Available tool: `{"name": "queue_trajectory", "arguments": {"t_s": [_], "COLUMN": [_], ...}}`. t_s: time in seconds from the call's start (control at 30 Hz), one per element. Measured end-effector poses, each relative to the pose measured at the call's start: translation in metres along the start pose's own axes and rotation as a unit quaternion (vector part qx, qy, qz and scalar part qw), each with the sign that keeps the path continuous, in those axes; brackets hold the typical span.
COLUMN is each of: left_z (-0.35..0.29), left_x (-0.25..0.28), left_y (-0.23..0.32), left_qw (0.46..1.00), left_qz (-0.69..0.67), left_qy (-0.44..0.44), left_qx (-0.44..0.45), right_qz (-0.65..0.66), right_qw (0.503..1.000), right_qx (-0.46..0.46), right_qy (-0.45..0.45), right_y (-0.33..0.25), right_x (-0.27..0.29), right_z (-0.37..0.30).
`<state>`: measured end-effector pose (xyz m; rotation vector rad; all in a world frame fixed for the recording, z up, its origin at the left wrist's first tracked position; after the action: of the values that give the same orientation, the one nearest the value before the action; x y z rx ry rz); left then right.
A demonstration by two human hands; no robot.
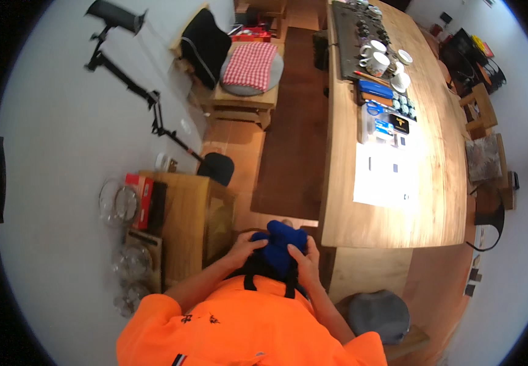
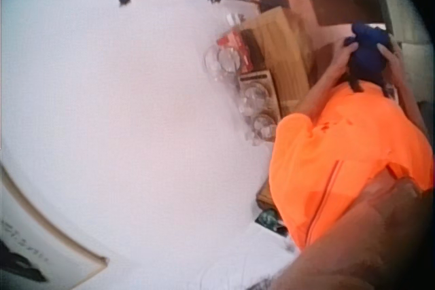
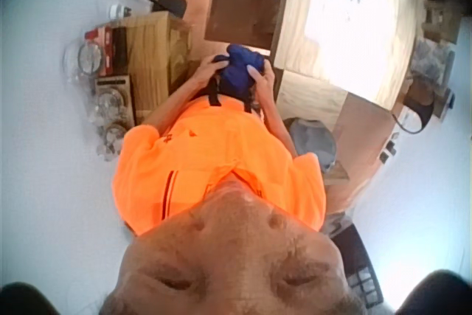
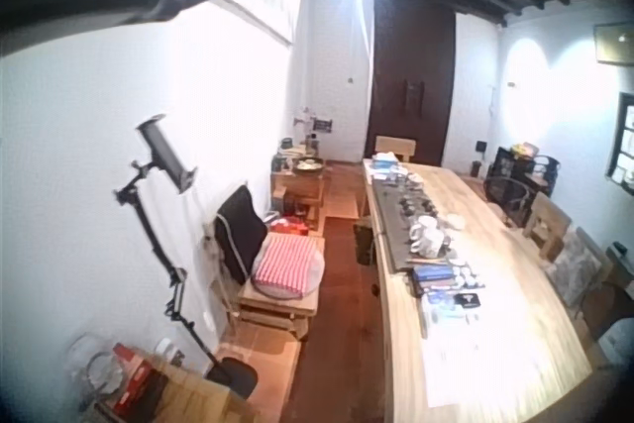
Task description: The person cleans various surfaces in a room using a blue cloth. They wipe a wooden counter, a wooden chair, a table with a tea set, and a small wooden cabinet. The person also moves a red and white checkered cloth on a chair and handles a basket of snacks.
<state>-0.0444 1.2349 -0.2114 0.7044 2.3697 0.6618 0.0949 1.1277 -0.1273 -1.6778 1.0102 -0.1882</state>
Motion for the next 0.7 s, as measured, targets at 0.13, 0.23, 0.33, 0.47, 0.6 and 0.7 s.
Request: {"name": "queue_trajectory", "arguments": {"t_s": [0.13,0.23,0.33,0.47,0.6,0.7], "left_z": [0.038,0.059,0.081,0.137,0.19,0.249], "left_x": [0.004,0.011,0.018,0.023,0.034,0.063], "left_y": [0.043,0.098,0.136,0.156,0.188,0.209], "left_qw": [0.999,0.988,0.976,0.989,0.981,0.975], "left_qz": [-0.004,0.081,0.125,0.042,0.052,0.0], "left_qy": [0.05,0.114,0.152,0.143,0.17,0.178], "left_qx": [-0.017,-0.062,-0.091,0.002,0.073,0.132], "right_qz": [0.029,-0.033,0.018,0.04,-0.096,-0.016], "right_qw": [1.0,0.998,0.997,0.998,0.995,0.999], "right_qx": [-0.003,0.031,0.043,0.025,-0.008,-0.025], "right_qy": [0.0,-0.039,-0.069,-0.036,0.015,0.034], "right_y": [-0.009,-0.033,-0.07,-0.071,-0.051,-0.052], "right_x": [-0.005,-0.017,-0.035,-0.028,-0.017,-0.025], "right_z": [0.067,0.12,0.152,0.204,0.261,0.303]}}
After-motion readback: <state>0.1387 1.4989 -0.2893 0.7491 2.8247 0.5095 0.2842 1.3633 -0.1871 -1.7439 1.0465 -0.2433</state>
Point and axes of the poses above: each hand's wrist, its own z-axis towards the middle knuckle, its own x-axis out of the back of the hand, y = z × x, the point moved 8 cm from there along z, towards the middle knuckle, and after that the axes turned 5 degrees about x, right-handed, at the moved point
